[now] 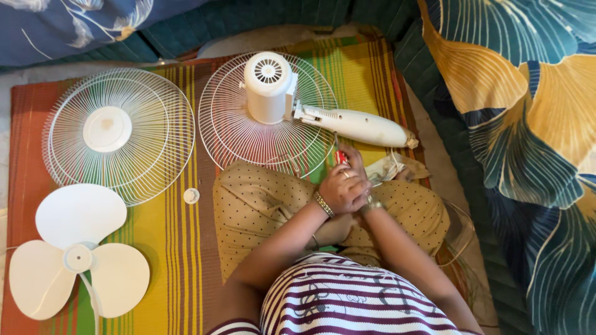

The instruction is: The person sits on the floor and uses a screwdriver to work on the internal wiring of a disassembled white electric fan. They manipulate the wires and components within the fan's motor housing while the fan blades and cage lie nearby.

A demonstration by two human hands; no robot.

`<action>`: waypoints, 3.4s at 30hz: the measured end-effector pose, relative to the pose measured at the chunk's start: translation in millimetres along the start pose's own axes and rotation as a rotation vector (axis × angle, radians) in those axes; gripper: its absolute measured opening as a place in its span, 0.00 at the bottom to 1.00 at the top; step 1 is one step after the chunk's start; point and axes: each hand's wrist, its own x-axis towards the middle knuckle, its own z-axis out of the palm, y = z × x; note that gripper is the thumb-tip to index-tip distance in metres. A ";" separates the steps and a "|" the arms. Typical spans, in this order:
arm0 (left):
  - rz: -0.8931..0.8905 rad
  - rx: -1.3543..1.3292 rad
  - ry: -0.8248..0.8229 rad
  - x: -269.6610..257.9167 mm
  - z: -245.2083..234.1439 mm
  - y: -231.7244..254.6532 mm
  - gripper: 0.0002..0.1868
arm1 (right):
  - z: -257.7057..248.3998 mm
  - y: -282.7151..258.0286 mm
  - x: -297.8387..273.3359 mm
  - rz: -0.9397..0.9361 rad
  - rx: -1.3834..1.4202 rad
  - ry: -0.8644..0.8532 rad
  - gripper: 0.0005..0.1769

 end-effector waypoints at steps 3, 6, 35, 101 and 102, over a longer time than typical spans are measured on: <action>0.026 -0.126 -0.013 16.4 -6.6 -5.2 0.11 | -7.8 5.1 -29.5 -0.012 -0.064 0.132 0.28; -0.013 -0.292 -0.124 36.7 -10.3 -6.0 0.15 | -9.0 1.6 -51.2 0.153 0.165 0.246 0.31; -1.202 -2.047 0.308 -35.4 47.7 -42.9 0.13 | -57.9 -139.6 6.3 0.085 -0.839 -0.038 0.23; -1.221 -2.099 0.202 -36.6 40.6 -33.8 0.20 | -61.0 -137.7 33.8 0.534 -0.813 -0.209 0.25; -1.263 -2.112 0.244 -36.5 42.9 -35.6 0.19 | -63.5 -148.3 32.5 0.238 -0.826 -0.152 0.26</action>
